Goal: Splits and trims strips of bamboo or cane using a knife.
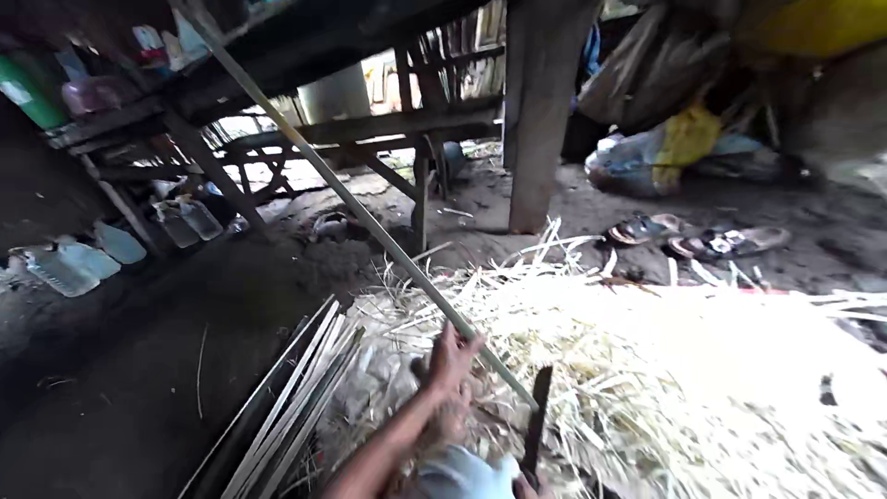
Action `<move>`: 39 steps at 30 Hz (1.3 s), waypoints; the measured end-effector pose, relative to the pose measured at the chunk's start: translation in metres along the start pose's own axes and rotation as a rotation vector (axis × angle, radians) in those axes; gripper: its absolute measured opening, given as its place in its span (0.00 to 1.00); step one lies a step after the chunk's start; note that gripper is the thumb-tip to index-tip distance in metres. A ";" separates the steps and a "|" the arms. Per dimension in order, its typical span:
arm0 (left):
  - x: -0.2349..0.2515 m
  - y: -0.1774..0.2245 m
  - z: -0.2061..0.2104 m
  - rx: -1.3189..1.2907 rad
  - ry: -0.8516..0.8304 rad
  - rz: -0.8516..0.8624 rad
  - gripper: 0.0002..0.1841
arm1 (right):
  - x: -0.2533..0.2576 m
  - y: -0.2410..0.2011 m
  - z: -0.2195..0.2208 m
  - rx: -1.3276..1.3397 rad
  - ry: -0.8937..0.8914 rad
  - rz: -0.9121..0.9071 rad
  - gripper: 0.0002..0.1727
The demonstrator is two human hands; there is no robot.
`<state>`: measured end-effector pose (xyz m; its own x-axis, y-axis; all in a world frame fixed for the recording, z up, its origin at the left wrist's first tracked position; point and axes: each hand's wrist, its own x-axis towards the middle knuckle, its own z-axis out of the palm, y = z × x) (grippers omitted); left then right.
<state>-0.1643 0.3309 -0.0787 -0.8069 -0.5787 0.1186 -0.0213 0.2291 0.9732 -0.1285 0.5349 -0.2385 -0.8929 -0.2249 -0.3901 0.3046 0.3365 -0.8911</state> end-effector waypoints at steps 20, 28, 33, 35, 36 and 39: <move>-0.061 0.057 -0.059 -0.318 0.062 0.240 0.22 | -0.027 -0.157 -0.072 -0.241 0.029 -1.017 0.18; -0.080 0.067 -0.077 -0.341 -0.003 0.303 0.21 | -0.034 -0.159 -0.093 -0.188 -0.311 -1.013 0.19; -0.095 0.075 -0.084 -0.318 -0.058 0.377 0.22 | -0.041 -0.161 -0.104 -0.208 -0.422 -0.990 0.21; -0.100 0.080 -0.082 -0.312 -0.048 0.403 0.22 | -0.044 -0.164 -0.106 -0.232 -0.414 -0.985 0.22; -0.102 0.082 -0.081 -0.319 -0.044 0.416 0.22 | -0.046 -0.167 -0.104 -0.268 -0.390 -0.990 0.22; -0.102 0.081 -0.071 -0.356 -0.074 0.479 0.20 | -0.058 -0.185 -0.085 -0.403 -0.298 -1.050 0.26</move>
<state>-0.0416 0.3533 0.0017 -0.7172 -0.4169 0.5584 0.5435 0.1670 0.8226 -0.1613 0.5631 -0.0318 -0.5141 -0.7535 0.4097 -0.7139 0.1113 -0.6913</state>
